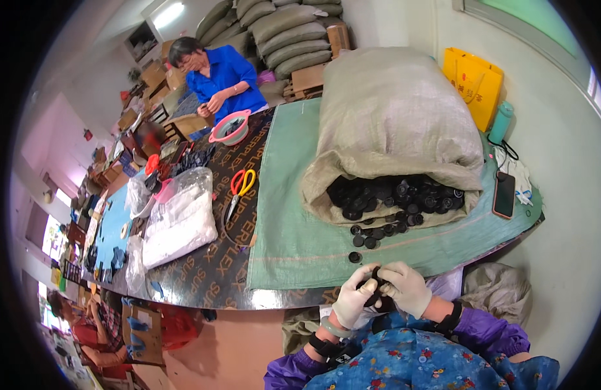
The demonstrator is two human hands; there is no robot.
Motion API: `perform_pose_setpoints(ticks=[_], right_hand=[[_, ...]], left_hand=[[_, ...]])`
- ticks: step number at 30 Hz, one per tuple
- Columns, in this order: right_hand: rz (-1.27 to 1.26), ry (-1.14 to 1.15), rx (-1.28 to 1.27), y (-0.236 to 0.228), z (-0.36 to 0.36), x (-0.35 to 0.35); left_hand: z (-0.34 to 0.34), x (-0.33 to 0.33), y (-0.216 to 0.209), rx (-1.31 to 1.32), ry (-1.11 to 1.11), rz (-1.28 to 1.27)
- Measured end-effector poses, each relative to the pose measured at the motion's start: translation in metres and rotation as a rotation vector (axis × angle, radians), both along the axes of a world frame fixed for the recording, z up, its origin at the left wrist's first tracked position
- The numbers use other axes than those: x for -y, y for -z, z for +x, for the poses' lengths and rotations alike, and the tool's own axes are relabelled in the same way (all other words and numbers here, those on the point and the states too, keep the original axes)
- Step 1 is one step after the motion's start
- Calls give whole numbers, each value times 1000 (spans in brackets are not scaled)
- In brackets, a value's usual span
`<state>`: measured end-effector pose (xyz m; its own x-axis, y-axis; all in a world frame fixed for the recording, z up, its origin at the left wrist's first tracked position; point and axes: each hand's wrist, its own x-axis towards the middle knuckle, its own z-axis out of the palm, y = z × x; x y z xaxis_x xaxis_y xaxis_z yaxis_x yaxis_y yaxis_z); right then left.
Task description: Assembling small black plastic circular components by hand from a large burlap sack.
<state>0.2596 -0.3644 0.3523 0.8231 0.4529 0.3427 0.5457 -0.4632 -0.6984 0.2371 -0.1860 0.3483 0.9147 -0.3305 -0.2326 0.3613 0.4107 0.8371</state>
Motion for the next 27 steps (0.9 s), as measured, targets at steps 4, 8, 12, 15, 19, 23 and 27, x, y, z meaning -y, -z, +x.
perform_pose_setpoints(ticks=[4,8,12,15,19,23,27], right_hand=[[34,7,119,10,4,-3],[379,11,-906,-2,8,0],[403,-45,-831,2,6,-5],[124,-23,-466,14,5,-11],[-156,-52,-119,7,4,-20],[4,0,-476,6,2,-20],[-155,-136,-157,-3,4,-26]], left_hand=[[-3,6,16,422,-163,418],[-5,9,13,766,-257,829],[-8,-1,22,386,-204,398],[-10,-5,19,103,-162,21],[-12,-10,36,251,-226,156],[-19,-12,37,445,-215,420],[-25,-19,35,11,-100,-290]])
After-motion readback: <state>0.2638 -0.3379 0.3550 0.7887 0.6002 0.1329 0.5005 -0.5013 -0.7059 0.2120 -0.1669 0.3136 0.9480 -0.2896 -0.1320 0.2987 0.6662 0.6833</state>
